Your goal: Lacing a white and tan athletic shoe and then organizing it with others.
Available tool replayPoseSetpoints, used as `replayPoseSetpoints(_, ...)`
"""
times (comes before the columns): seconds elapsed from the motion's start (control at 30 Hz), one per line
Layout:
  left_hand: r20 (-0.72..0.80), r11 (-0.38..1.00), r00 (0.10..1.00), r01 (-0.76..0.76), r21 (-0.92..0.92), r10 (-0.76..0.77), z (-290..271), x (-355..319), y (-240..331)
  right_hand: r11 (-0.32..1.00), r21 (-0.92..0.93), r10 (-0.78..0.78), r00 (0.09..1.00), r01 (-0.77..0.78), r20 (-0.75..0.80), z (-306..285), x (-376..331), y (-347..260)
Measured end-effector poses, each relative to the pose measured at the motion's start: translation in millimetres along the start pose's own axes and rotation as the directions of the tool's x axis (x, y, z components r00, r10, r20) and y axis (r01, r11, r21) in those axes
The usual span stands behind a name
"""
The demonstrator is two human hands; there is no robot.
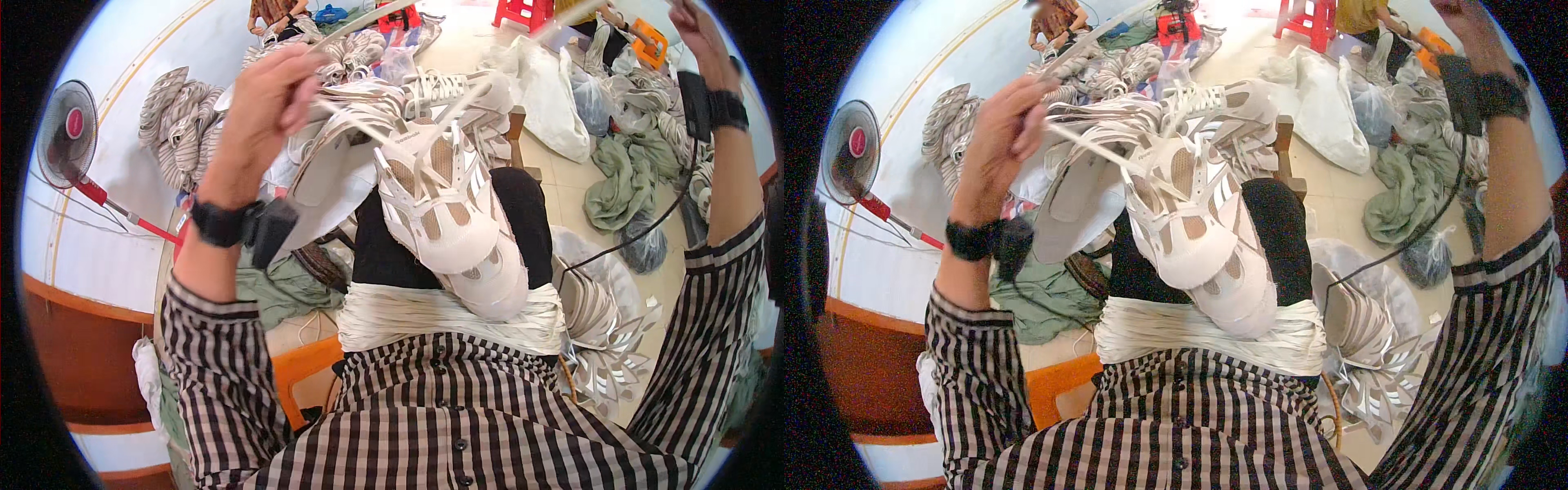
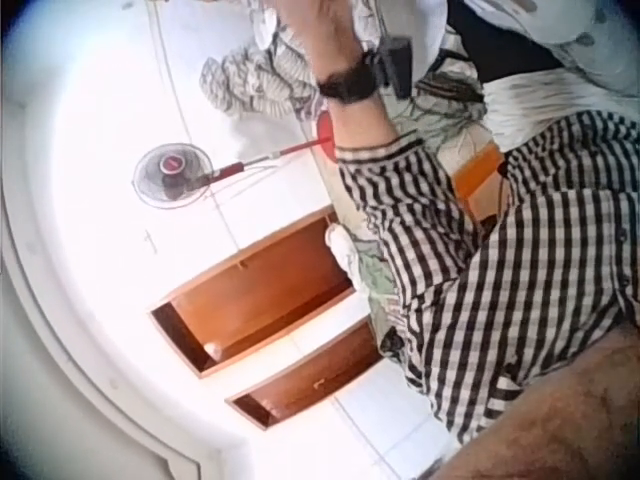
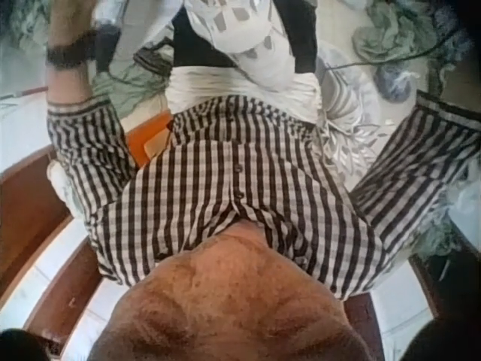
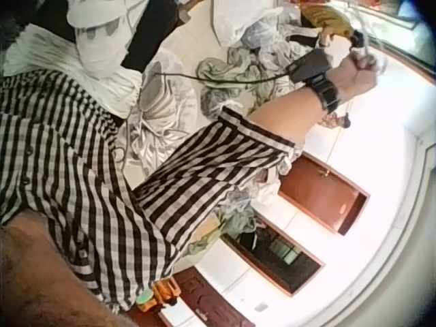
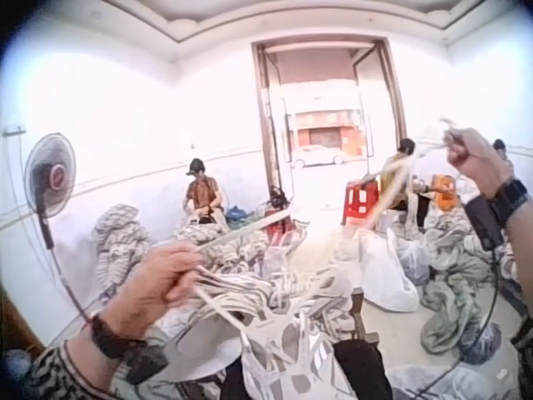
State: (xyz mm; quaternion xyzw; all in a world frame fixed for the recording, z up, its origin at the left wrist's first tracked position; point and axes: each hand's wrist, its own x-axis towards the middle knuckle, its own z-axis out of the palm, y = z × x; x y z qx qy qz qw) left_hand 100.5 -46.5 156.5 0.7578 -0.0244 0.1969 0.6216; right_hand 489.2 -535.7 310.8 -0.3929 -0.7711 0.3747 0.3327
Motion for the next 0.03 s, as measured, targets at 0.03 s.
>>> replayPoseSetpoints(0.03, -0.050, 0.991, 0.990, 0.129, -0.047, -0.131, -19.2, -16.4, 5.7, 0.999, 0.022, -0.038, 0.999, 0.038, 0.023, -15.2, 3.8, 28.1)
